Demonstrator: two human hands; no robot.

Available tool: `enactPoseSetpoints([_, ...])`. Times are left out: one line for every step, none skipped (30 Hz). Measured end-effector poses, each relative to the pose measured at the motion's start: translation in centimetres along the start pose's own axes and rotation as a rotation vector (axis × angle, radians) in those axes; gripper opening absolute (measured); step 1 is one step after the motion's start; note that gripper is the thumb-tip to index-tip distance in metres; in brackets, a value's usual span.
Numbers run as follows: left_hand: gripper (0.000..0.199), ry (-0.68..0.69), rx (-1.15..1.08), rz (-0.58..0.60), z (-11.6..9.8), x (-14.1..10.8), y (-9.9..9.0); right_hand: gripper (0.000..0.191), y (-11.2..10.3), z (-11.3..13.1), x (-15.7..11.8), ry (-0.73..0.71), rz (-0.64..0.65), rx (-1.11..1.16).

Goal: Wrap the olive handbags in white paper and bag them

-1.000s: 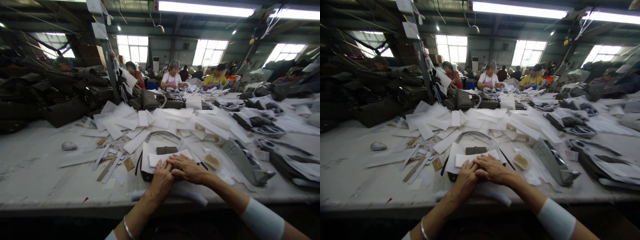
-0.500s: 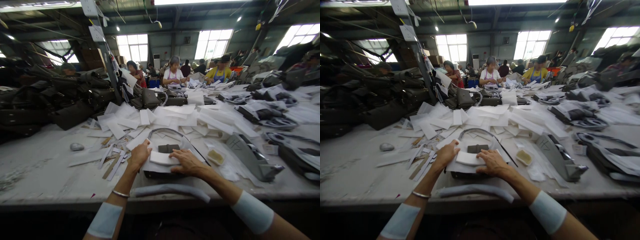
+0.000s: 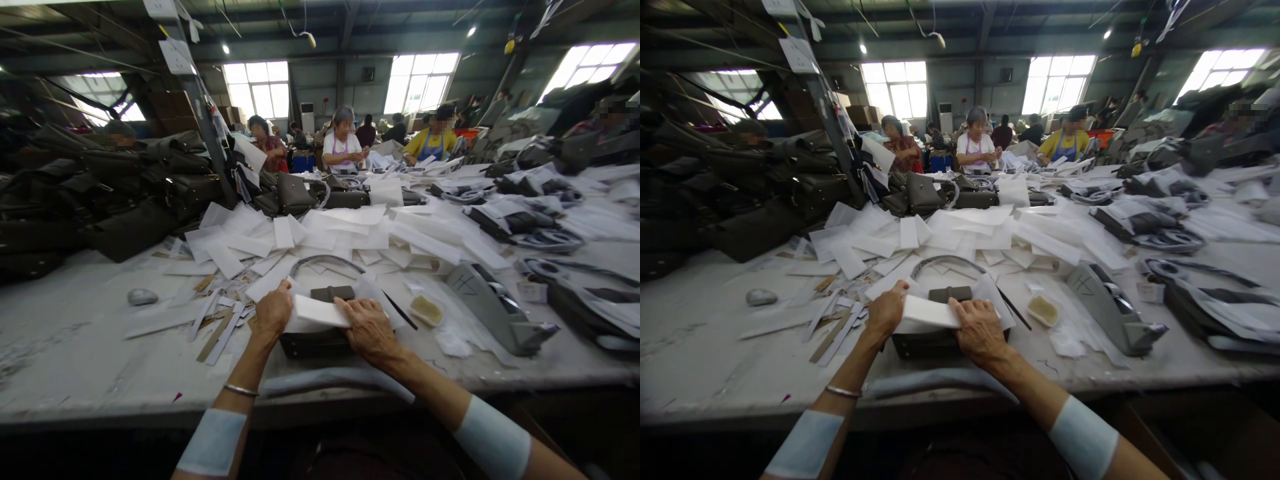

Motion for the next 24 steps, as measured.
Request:
enactPoseSetpoints([0.032, 0.011, 0.004, -0.01, -0.2, -0.3, -0.4, 0.049, 0.3, 0.1, 0.0, 0.01, 0.023, -0.025])
enactPoseSetpoints([0.034, 0.033, 0.005, -0.036, -0.6, -0.6, -0.9, 0.048, 0.6, 0.2, 0.0, 0.013, 0.048, -0.045])
enactPoseSetpoints([0.035, 0.074, -0.006, -0.09, -1.2, -0.9, -1.6, 0.046, 0.8, 0.2, 0.0, 0.011, 0.069, -0.059])
enactPoseSetpoints([0.036, 0.147, -0.037, -0.167, -2.1, -1.5, -2.6, 0.044, 0.9, 0.3, 0.1, 0.007, 0.083, -0.07])
enactPoseSetpoints([0.036, 0.257, -0.087, -0.251, -3.2, -2.3, -3.6, 0.042, 1.0, 0.3, 0.1, 0.002, 0.089, -0.078])
enactPoseSetpoints([0.036, 0.392, -0.151, -0.324, -4.5, -3.4, -4.4, 0.041, 1.0, 0.3, 0.1, -0.003, 0.089, -0.083])
enactPoseSetpoints([0.036, 0.534, -0.219, -0.372, -5.6, -4.6, -5.1, 0.04, 0.9, 0.3, 0.1, -0.008, 0.086, -0.087])
enactPoseSetpoints([0.037, 0.66, -0.274, -0.39, -6.5, -6.0, -5.5, 0.04, 0.9, 0.3, 0.1, -0.013, 0.085, -0.093])
enactPoseSetpoints([0.038, 0.751, -0.302, -0.388, -7.1, -7.2, -5.6, 0.041, 0.9, 0.4, 0.1, -0.018, 0.089, -0.1])
enactPoseSetpoints([0.039, 0.795, -0.299, -0.389, -7.2, -8.2, -5.8, 0.041, 0.9, 0.4, 0.0, -0.023, 0.097, -0.107])
enactPoseSetpoints([0.039, 0.8, -0.275, -0.407, -7.1, -8.9, -5.9, 0.042, 1.0, 0.4, 0.0, -0.029, 0.106, -0.114])
enactPoseSetpoints([0.039, 0.785, -0.239, -0.44, -6.8, -9.6, -6.2, 0.042, 1.0, 0.5, 0.0, -0.034, 0.116, -0.118])
enactPoseSetpoints([0.038, 0.774, -0.2, -0.472, -6.5, -10.1, -6.5, 0.042, 1.0, 0.6, 0.0, -0.038, 0.122, -0.121])
enactPoseSetpoints([0.037, 0.776, -0.165, -0.491, -6.3, -10.6, -6.7, 0.043, 1.0, 0.7, 0.0, -0.041, 0.123, -0.122])
enactPoseSetpoints([0.037, 0.796, -0.139, -0.489, -6.3, -10.9, -6.7, 0.043, 0.9, 0.8, 0.0, -0.04, 0.122, -0.123])
enactPoseSetpoints([0.036, 0.83, -0.121, -0.468, -6.4, -11.1, -6.4, 0.044, 0.9, 0.8, 0.1, -0.038, 0.125, -0.123])
enactPoseSetpoints([0.033, 0.862, -0.109, -0.429, -6.7, -11.2, -5.8, 0.045, 0.8, 0.8, 0.2, -0.032, 0.134, -0.12])
enactPoseSetpoints([0.031, 0.875, -0.097, -0.377, -6.9, -11.0, -5.0, 0.046, 0.8, 0.7, 0.4, -0.021, 0.149, -0.11])
enactPoseSetpoints([0.028, 0.864, -0.088, -0.326, -7.0, -10.6, -4.1, 0.049, 0.7, 0.5, 0.5, -0.006, 0.163, -0.087])
enactPoseSetpoints([0.027, 0.836, -0.082, -0.281, -6.9, -10.1, -3.1, 0.052, 0.6, 0.3, 0.7, 0.004, 0.173, -0.047])
enactPoseSetpoints([0.027, 0.798, -0.082, -0.249, -6.8, -9.6, -2.3, 0.055, 0.3, 0.1, 0.8, 0.007, 0.176, 0.01])
enactPoseSetpoints([0.028, 0.762, -0.086, -0.226, -6.7, -9.2, -1.6, 0.059, 0.0, 0.0, 0.9, 0.003, 0.17, 0.077])
enactPoseSetpoints([0.029, 0.734, -0.095, -0.211, -6.5, -8.9, -1.1, 0.059, -0.5, -0.1, 0.9, -0.004, 0.158, 0.138])
enactPoseSetpoints([0.03, 0.716, -0.11, -0.201, -6.3, -8.7, -0.7, 0.056, -0.9, -0.2, 0.8, -0.014, 0.146, 0.181])
Point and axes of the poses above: each hand's wrist, its own x-axis towards the middle knuckle, its own y-axis out of the palm, z = x × y, the point moved 8 cm from there along x, towards the middle knuckle, and after that the axes turned 4 degrees about -z, right-handed, at the moved point
